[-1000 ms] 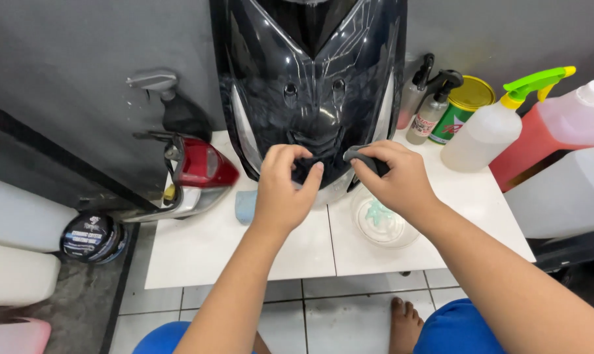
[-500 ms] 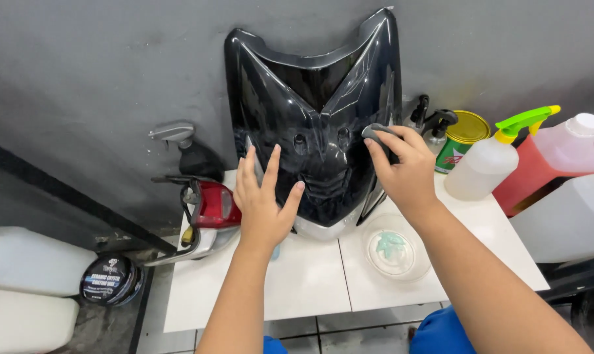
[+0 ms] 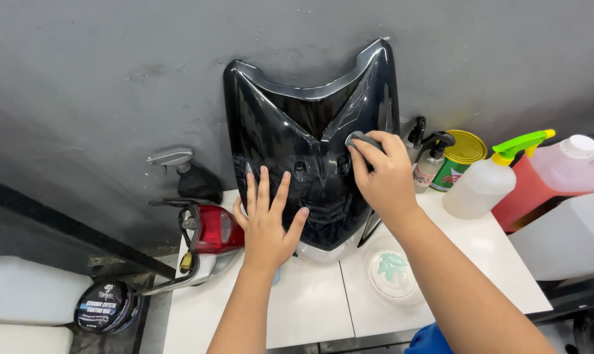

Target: The person applies a light-colored compound from a small bowl onto a black motorcycle front fender using a small black sponge. They rub the compound into the surface of the fender in circular motions, periodically dipping the sponge back into the bowl to reload the compound.

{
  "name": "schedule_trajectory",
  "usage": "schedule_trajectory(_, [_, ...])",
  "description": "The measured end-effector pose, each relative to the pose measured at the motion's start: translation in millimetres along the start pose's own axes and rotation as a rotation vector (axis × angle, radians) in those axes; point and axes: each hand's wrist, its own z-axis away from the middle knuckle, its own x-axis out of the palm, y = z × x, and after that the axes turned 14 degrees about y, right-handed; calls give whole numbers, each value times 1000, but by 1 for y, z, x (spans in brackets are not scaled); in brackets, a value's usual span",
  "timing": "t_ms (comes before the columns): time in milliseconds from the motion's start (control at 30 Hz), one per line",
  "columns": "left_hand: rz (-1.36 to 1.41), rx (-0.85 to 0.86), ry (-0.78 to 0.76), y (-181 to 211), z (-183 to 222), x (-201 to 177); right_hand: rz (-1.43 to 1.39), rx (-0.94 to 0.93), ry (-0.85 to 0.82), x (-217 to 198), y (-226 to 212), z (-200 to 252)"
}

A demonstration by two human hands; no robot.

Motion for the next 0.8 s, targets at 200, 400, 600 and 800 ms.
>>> schedule_trajectory(200, [-9,-29,-21,-2,1,3,45,-59,-20,-4,7,2])
schedule_trajectory(400, [11,-31,25,-8,4,16,63,-16,-15,2,4,-12])
schedule_trajectory(600, [23,-35,28,-10,6,18,17,-19,-56,10,-7,-11])
schedule_trajectory(800, [31,-39,36,-12,5,20,103,4,-94,2,-6,-18])
